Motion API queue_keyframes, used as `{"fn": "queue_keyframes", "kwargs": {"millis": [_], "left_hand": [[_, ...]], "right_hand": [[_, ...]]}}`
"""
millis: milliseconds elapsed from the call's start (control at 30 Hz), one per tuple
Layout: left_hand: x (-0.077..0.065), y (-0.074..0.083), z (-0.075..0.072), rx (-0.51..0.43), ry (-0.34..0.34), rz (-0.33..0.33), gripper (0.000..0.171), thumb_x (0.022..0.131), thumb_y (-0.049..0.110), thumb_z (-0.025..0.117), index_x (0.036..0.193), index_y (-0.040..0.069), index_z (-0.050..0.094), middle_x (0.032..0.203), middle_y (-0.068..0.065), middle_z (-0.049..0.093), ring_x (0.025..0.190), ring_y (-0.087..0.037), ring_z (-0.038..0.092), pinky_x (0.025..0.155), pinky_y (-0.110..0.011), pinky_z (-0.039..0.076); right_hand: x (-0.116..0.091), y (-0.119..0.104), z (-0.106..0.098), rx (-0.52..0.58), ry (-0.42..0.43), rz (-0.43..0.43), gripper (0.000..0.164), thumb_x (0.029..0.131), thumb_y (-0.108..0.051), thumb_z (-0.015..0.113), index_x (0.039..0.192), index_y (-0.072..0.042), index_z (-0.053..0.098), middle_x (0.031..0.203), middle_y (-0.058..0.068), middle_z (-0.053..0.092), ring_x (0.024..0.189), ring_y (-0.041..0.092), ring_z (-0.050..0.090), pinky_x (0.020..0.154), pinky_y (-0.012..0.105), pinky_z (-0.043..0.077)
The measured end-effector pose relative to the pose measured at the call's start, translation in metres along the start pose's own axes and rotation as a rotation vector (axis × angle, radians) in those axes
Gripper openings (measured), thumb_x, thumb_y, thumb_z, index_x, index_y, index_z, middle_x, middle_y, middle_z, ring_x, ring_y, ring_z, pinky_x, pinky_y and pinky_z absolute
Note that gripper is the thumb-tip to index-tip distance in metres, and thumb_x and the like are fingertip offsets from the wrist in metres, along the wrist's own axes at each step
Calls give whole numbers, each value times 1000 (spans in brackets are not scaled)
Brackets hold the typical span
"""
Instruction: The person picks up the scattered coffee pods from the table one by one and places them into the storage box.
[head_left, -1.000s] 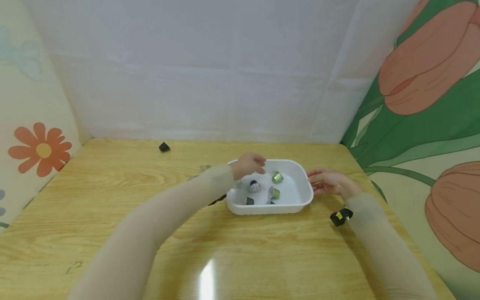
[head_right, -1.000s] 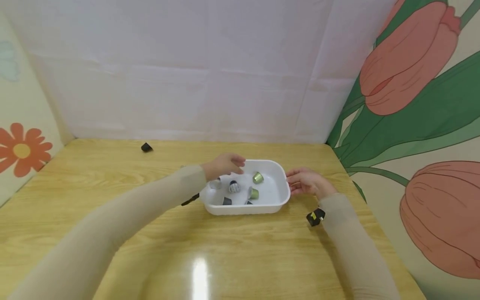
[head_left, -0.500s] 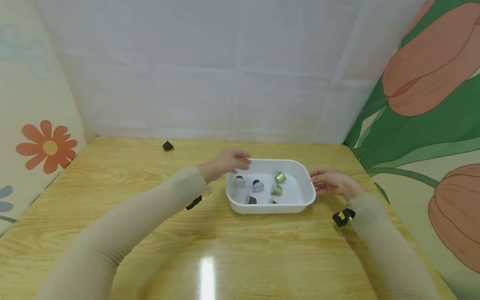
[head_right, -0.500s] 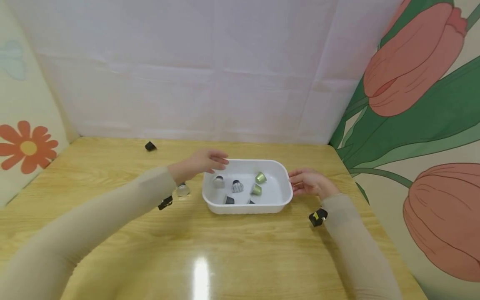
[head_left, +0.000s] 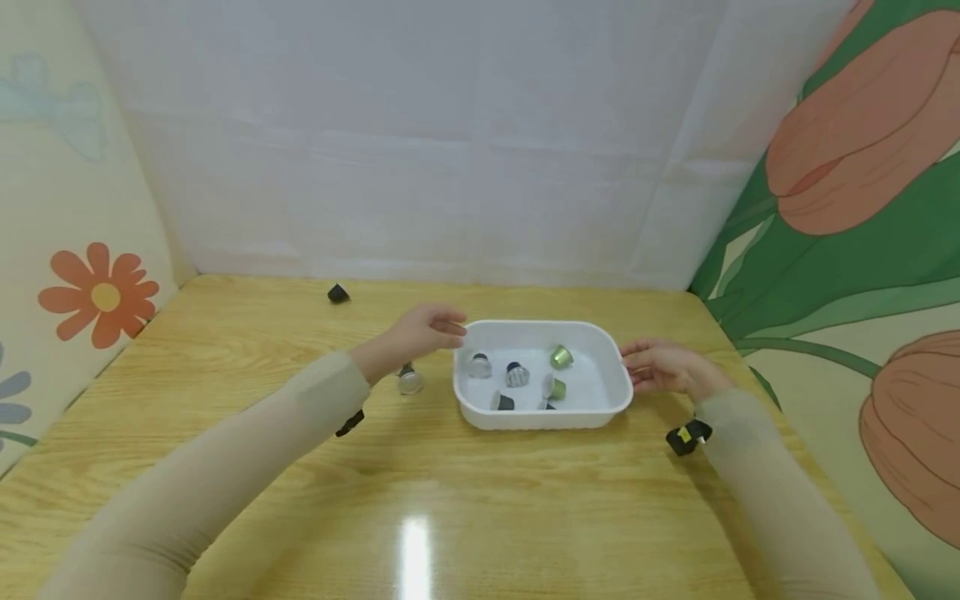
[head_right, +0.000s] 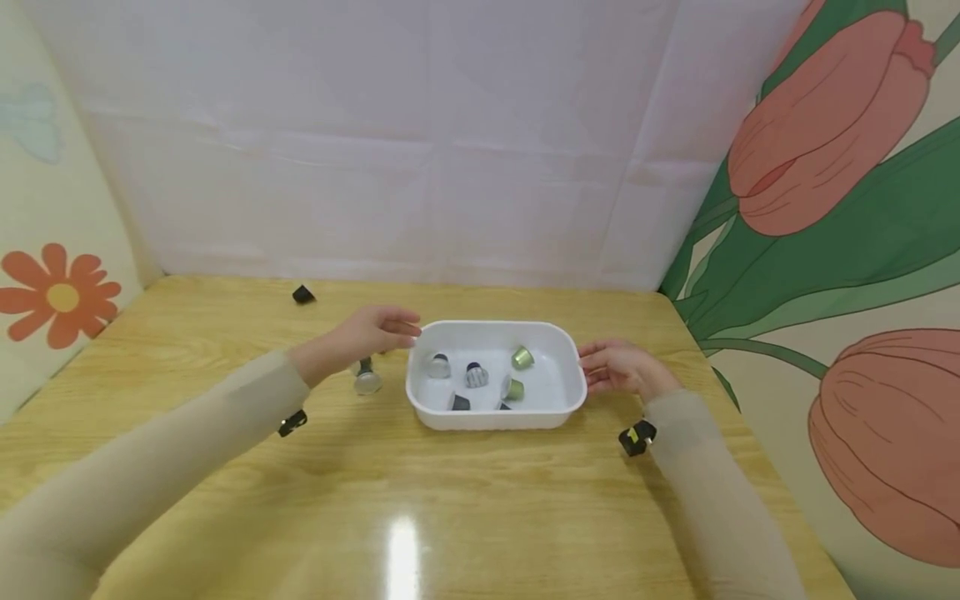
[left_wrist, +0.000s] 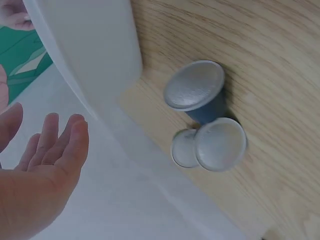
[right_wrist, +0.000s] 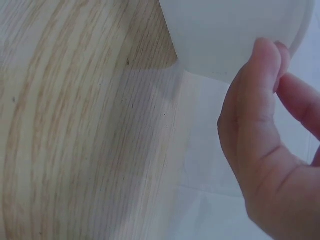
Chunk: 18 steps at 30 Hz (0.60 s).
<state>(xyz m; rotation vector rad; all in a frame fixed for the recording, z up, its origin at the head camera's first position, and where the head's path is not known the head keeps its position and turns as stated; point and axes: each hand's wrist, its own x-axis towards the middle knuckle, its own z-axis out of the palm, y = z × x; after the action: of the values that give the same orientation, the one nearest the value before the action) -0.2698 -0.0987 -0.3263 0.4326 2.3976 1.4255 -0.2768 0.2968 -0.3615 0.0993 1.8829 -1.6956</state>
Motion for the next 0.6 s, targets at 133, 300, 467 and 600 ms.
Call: {"fn": "queue_keyframes", "kwargs": {"millis": [133,300,467,600], "left_hand": [[-7,-9,-6,6,27,13,47,95,5,60,138,-7,45,130,-26,56,121,-37,54,100,-48,45],[-14,-20,-13,14,49,28,48,97,7,59,139,-7,44,131,-27,55,120,-38,54,99,-48,46],[-22,-29,-21,33,69,12,49,98,10,58,141,-7,42,133,-26,54,121,-37,53,103,-48,43],[-26,-37,-25,50,87,-7,50,99,13,58,141,-7,41,135,-26,52,123,-38,51,105,-51,39]], "right_hand": [[-1,1,1,-7,-2,-6,11,99,1,45,109,-2,51,85,5,63,74,16,64,68,29,58],[-2,3,1,-17,-9,-10,11,100,1,45,109,-2,51,85,4,63,74,15,64,68,28,57],[-1,2,1,-6,-6,-8,12,99,1,45,108,-2,50,84,4,63,74,15,63,68,28,57],[0,1,0,-2,3,-1,12,99,2,43,109,-2,50,84,5,63,73,15,63,68,28,57]]}}
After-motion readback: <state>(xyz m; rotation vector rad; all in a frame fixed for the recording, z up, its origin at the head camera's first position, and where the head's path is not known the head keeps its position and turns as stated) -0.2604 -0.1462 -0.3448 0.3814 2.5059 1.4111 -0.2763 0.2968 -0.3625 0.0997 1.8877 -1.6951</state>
